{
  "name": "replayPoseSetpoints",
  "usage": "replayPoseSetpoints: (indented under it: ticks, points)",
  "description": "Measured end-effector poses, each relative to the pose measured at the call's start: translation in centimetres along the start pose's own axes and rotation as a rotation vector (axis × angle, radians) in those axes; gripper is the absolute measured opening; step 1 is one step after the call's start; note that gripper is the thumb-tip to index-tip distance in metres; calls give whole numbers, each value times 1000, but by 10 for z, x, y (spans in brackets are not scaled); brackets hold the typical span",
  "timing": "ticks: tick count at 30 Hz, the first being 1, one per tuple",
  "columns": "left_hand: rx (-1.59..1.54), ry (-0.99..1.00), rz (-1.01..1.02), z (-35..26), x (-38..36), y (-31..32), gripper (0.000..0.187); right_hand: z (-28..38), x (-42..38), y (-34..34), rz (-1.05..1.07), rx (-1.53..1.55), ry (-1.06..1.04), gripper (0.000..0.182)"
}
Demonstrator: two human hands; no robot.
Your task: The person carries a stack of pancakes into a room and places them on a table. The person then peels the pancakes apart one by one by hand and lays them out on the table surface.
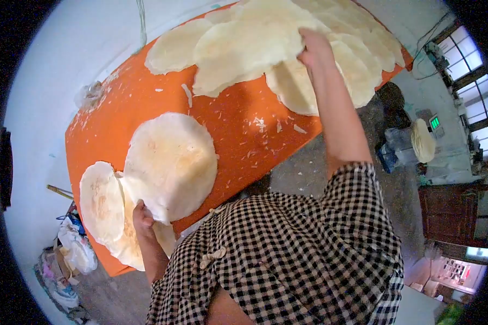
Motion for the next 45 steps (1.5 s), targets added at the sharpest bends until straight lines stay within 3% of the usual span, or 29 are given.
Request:
replayPoseSetpoints:
  ticks: [3,6,8,11,12,13,15,18,20,23,24,25,27,28,30,32,34,36,38,39,40,41,43,44,45]
  points:
    - [9,-3,-48,-3,-10,-4,18,-101,-37,-55,-52,113,106,31]
    - [-19,-20,-85,3,-5,-27,17,-212,-65,-132,-205,-96,219,36]
    - [-74,-64,-81,13,-1,-36,18,-235,-86,-164,-244,-384,158,39]
    - [-139,-162,54,16,-34,16,25,-148,-152,-104,-392,-1398,-123,49]
    - [-137,-172,84,15,-44,33,28,-144,-148,-89,-271,-1466,-362,51]
    - [-102,-149,94,12,-48,45,30,-138,-154,-52,5,-1434,-393,53]
    - [-79,-122,94,8,-57,81,33,-163,-172,1,272,-893,-128,59]
    - [-106,-99,88,8,-62,139,33,-179,-229,103,707,-1202,-320,69]
    - [-157,-93,70,15,-69,175,31,-174,-285,158,955,-1149,-472,73]
    - [-156,-127,105,32,-73,217,28,-156,-313,185,918,-1147,-743,65]
    - [-144,-141,123,35,-73,229,27,-158,-301,185,875,-1201,-669,55]
    - [-156,-150,196,36,-77,246,28,-148,-289,180,736,-1173,-761,37]
    - [-207,-150,322,34,-95,272,29,-172,-258,173,896,-1320,-560,34]
    - [-180,-120,298,31,-107,275,30,-168,-245,178,921,-1370,-568,25]
    - [-127,-62,248,22,-126,271,32,-177,-209,203,942,-1463,-835,14]
    - [-86,-65,260,13,-124,246,34,-185,-164,234,891,-1609,-1232,7]
    - [-34,-62,241,-1,-123,201,33,-103,-151,246,909,-1184,-902,10]
    - [-73,-80,261,4,-124,158,31,-71,-125,231,977,-1199,-1019,13]
    - [-60,-85,199,17,-124,127,31,-35,-107,201,951,-1201,-995,18]
    - [-62,-85,142,21,-126,103,30,-45,-82,189,893,-1007,-565,20]
    - [-64,-85,85,23,-127,81,30,-53,-62,156,686,-681,-101,23]
    - [-55,-77,42,29,-134,66,30,-60,-50,116,438,-421,153,26]
    - [-27,-61,-72,32,-153,52,29,-74,-20,27,138,-318,254,32]
    - [-46,-56,-154,31,-155,41,25,-94,32,-58,-44,-385,183,31]
    - [-47,-57,-194,32,-155,29,23,-94,29,-95,-170,-592,78,36]
Point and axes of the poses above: each hand's wrist, its own x-axis towards the middle knuckle, its own y-axis out of the palm, z = x × y, the point moved 9 cm from there along x, towards the middle knuckle, and after that the axes turned 5 degrees about -x, right-handed, at the moved point
